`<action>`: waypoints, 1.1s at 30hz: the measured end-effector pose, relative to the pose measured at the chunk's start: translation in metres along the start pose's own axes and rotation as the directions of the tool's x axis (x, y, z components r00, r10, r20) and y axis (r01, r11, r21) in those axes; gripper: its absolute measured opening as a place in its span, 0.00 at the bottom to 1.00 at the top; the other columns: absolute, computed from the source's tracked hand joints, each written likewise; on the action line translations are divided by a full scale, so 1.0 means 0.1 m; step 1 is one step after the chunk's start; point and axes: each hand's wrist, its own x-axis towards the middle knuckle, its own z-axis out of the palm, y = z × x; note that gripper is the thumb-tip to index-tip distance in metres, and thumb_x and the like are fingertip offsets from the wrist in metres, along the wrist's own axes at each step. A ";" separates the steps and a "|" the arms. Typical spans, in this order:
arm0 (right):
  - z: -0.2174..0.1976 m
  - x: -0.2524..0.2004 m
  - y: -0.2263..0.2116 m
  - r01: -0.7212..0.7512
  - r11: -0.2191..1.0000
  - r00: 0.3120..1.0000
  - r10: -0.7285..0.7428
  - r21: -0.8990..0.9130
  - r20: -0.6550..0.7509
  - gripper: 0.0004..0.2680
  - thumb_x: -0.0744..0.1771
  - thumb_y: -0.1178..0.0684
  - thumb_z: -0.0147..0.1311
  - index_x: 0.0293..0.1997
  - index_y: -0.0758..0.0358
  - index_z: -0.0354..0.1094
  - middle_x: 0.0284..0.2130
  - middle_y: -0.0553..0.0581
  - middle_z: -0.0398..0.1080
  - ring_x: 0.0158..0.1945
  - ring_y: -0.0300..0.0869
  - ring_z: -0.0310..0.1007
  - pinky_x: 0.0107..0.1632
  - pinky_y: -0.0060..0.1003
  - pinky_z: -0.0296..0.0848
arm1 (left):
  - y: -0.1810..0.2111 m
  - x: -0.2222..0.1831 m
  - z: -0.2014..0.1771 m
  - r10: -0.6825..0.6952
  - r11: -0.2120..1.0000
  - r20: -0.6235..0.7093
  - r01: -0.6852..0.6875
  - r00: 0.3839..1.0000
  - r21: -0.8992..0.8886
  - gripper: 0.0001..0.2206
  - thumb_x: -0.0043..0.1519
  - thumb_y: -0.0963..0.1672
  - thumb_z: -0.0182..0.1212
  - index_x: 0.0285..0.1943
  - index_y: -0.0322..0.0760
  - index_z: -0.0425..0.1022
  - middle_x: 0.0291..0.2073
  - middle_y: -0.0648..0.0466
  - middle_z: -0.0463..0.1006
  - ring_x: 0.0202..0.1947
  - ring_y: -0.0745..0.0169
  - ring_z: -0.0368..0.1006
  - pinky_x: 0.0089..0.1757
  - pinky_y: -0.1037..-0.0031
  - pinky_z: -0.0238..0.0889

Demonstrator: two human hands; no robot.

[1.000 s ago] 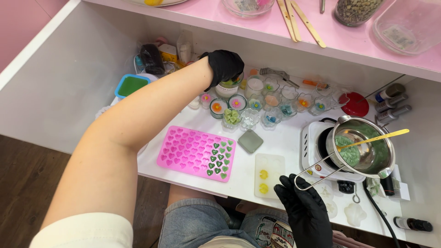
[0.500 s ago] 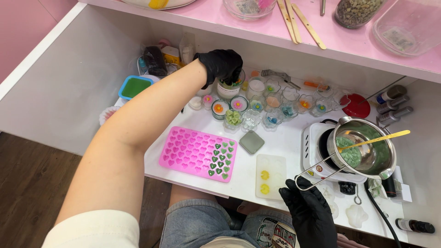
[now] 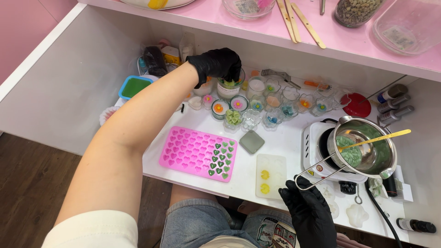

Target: Melting green wax in a small pot and pouring it into heart-shaped molds to make candle decorations.

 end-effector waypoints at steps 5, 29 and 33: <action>0.01 0.03 -0.04 -0.182 0.851 0.971 0.235 0.493 -0.047 0.14 0.68 0.63 0.46 0.60 0.77 0.59 0.55 0.75 0.68 0.61 0.55 0.70 0.63 0.47 0.66 | 0.05 -0.02 0.02 0.007 0.999 -0.089 -0.009 0.996 -0.032 0.06 0.57 0.43 0.67 0.41 0.41 0.83 0.38 0.50 0.83 0.36 0.54 0.81 0.36 0.65 0.73; -0.03 -0.05 -0.09 -0.012 0.998 1.000 0.011 -0.063 -0.007 0.16 0.65 0.67 0.54 0.60 0.75 0.64 0.49 0.66 0.75 0.52 0.45 0.77 0.56 0.39 0.77 | -0.06 0.06 -0.17 0.103 0.985 0.066 -0.111 0.992 0.133 0.13 0.55 0.47 0.70 0.47 0.39 0.84 0.41 0.45 0.83 0.41 0.46 0.79 0.42 0.62 0.70; -0.03 -0.06 -0.11 0.020 0.990 1.000 -0.021 -0.142 -0.005 0.16 0.65 0.66 0.55 0.59 0.74 0.65 0.49 0.66 0.75 0.52 0.45 0.77 0.56 0.39 0.77 | -0.22 0.05 -0.22 0.216 0.970 -0.088 -0.224 0.972 -0.091 0.14 0.56 0.44 0.68 0.51 0.41 0.84 0.43 0.46 0.83 0.42 0.51 0.78 0.42 0.64 0.71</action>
